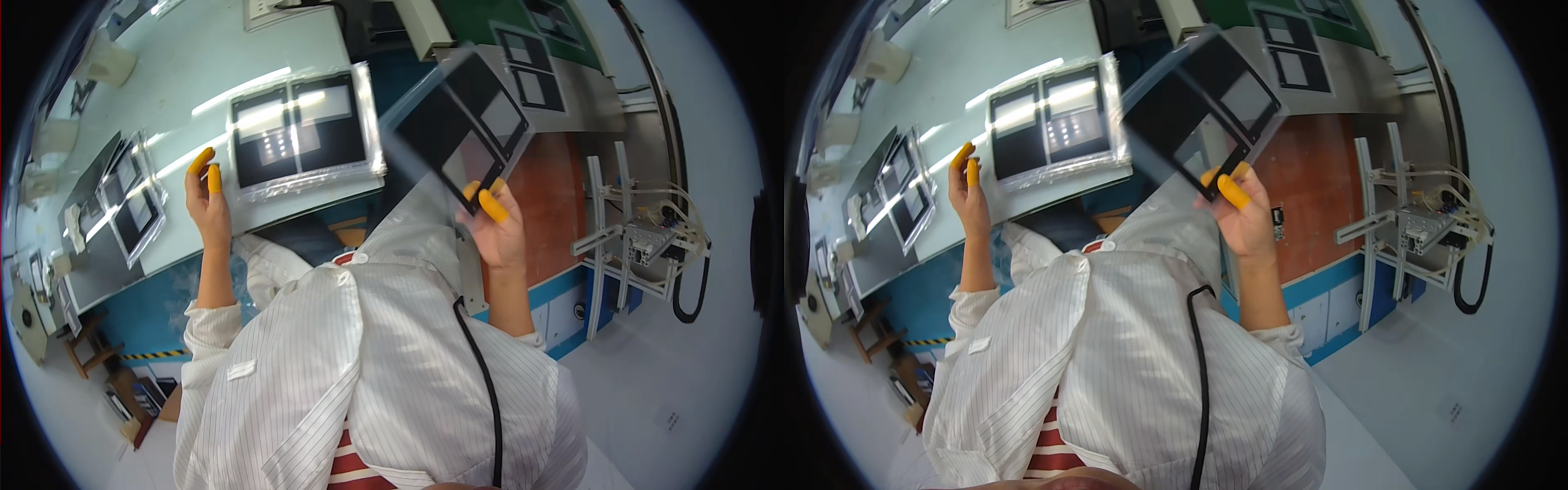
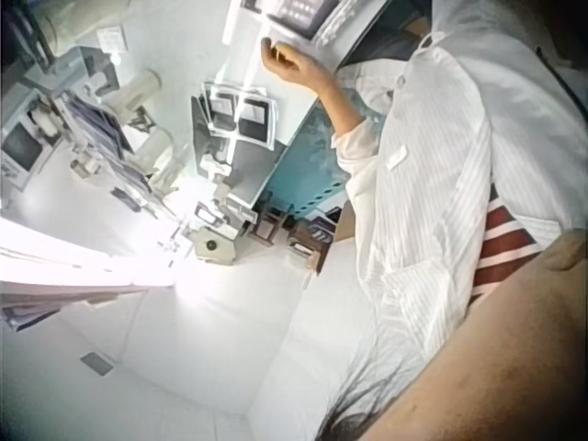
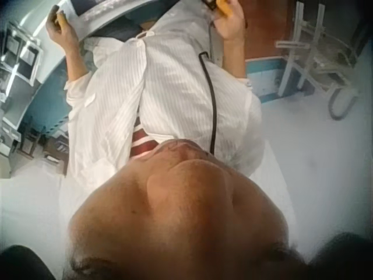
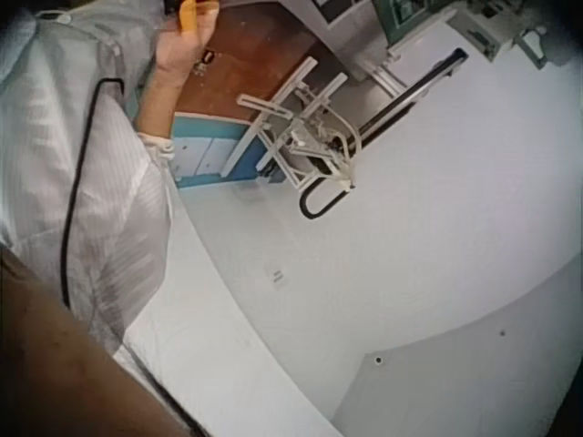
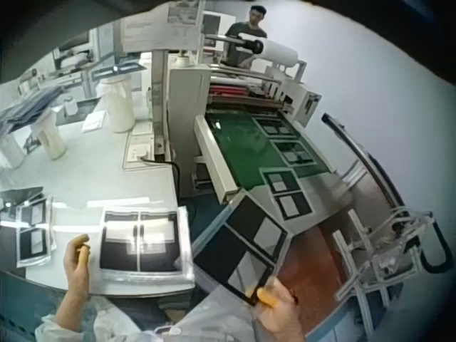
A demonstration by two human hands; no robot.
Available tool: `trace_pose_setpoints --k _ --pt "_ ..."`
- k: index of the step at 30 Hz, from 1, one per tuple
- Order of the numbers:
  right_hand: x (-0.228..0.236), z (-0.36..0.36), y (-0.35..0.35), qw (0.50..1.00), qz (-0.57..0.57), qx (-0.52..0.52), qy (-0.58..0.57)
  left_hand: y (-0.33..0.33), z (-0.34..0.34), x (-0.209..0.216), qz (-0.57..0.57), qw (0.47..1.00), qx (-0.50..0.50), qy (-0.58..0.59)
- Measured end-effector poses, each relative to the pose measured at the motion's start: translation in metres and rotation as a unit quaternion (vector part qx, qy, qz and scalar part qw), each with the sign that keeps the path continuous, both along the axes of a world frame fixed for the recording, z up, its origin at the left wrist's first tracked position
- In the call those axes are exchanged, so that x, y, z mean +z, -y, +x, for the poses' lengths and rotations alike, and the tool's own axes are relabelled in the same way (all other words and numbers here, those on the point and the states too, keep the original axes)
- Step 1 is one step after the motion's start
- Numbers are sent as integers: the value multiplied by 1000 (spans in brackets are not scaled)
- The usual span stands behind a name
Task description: The recorder uses manual suction cup tools to move glass panels between different areas of a manufacturing workbench.
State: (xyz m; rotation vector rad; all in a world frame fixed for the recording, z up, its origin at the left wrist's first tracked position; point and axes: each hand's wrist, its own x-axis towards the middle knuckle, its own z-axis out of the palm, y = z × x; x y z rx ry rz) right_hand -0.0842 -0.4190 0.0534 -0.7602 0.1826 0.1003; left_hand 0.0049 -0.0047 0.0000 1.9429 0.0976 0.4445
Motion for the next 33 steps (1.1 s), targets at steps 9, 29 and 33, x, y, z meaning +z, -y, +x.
trace_pose_setpoints --k 9,29,33 --pt "37 50 0 947 -147 285 14 60 24 69 -453 777 -350 -262" --pt "-60 109 72 296 -954 -33 -38 45 -23 48 -529 822 42 -206" --pt "-32 85 73 423 -898 -96 -71 49 -28 50 -541 819 56 -184"
